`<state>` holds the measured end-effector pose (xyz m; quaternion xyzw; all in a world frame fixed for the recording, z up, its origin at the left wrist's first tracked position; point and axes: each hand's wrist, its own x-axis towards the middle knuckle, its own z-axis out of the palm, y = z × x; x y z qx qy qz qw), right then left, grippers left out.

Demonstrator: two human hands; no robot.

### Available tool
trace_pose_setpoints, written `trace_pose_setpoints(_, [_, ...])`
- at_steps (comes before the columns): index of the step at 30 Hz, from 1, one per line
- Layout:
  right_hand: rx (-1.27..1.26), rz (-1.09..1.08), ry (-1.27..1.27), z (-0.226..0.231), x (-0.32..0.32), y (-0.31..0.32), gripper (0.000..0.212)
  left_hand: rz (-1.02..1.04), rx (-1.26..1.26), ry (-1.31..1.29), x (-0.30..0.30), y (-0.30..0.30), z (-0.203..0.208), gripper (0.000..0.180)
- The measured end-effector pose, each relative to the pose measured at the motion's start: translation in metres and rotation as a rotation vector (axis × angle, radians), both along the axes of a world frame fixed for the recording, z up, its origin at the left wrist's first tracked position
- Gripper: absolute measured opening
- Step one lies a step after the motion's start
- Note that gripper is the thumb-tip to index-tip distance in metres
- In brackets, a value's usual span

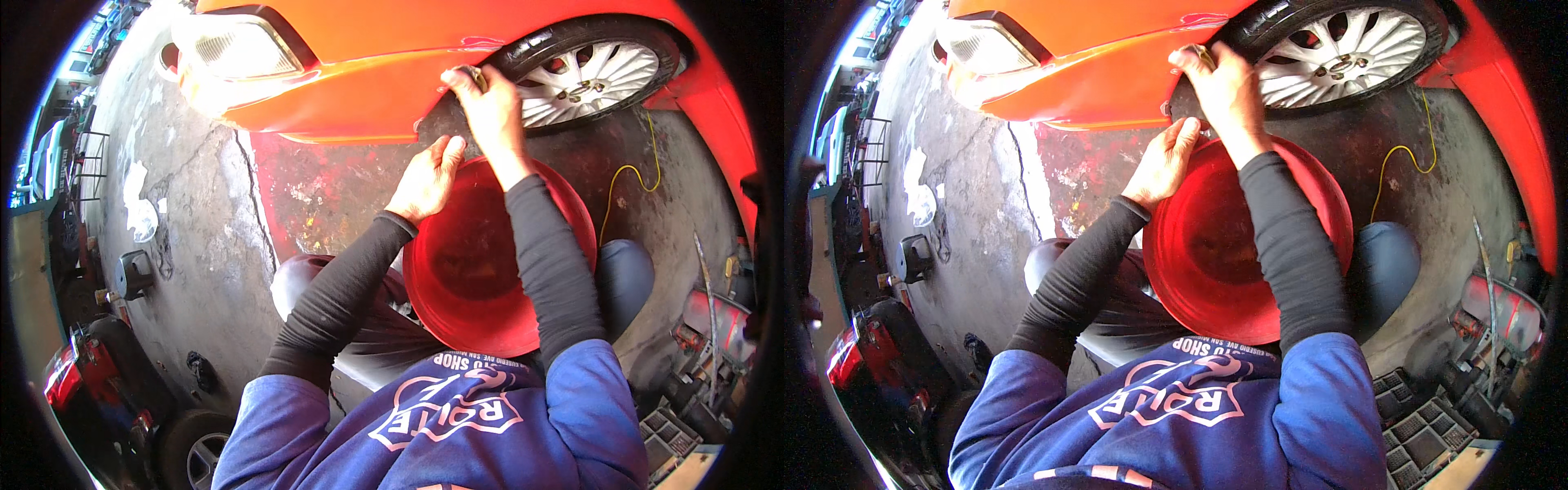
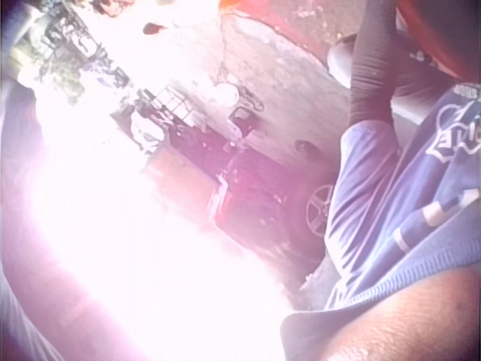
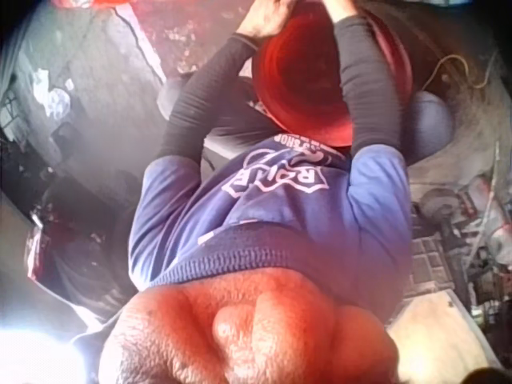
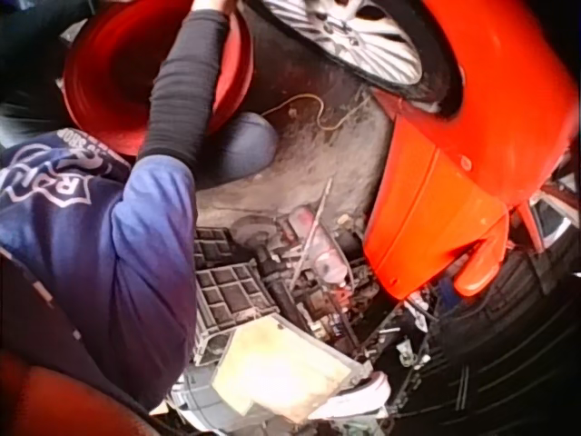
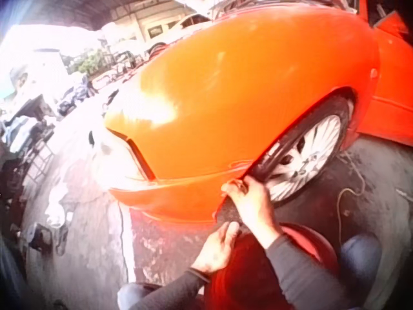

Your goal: The person kneels beside a red car and repeatedly wipes the front bumper and wheel arch with a cloth, frequently dipping the cloth into a red bucket. The person continues this cleaning motion along the lower front bodywork of the car.

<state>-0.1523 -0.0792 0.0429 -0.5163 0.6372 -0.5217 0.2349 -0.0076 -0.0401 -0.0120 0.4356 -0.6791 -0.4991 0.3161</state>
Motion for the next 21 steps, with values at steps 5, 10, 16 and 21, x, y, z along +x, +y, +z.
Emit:
trace_pose_setpoints(5, [0.072, 0.074, 0.179, 0.017, -0.003, -0.001, 0.045, -0.025, 0.001, -0.013, -0.001, -0.001, 0.005, 0.052])
trace_pose_setpoints(10, [0.099, 0.126, 0.293, 0.007, 0.004, 0.001, 0.041, 0.021, -0.016, 0.038, 0.0, 0.002, 0.004, 0.051])
trace_pose_setpoints(16, [0.02, 0.001, -0.001, -0.003, 0.003, -0.003, 0.049, -0.001, 0.015, 0.007, 0.001, 0.004, 0.007, 0.051])
trace_pose_setpoints(21, [0.072, 0.103, 0.3, 0.012, -0.01, -0.001, 0.046, -0.014, -0.036, 0.031, 0.0, 0.0, 0.003, 0.052])
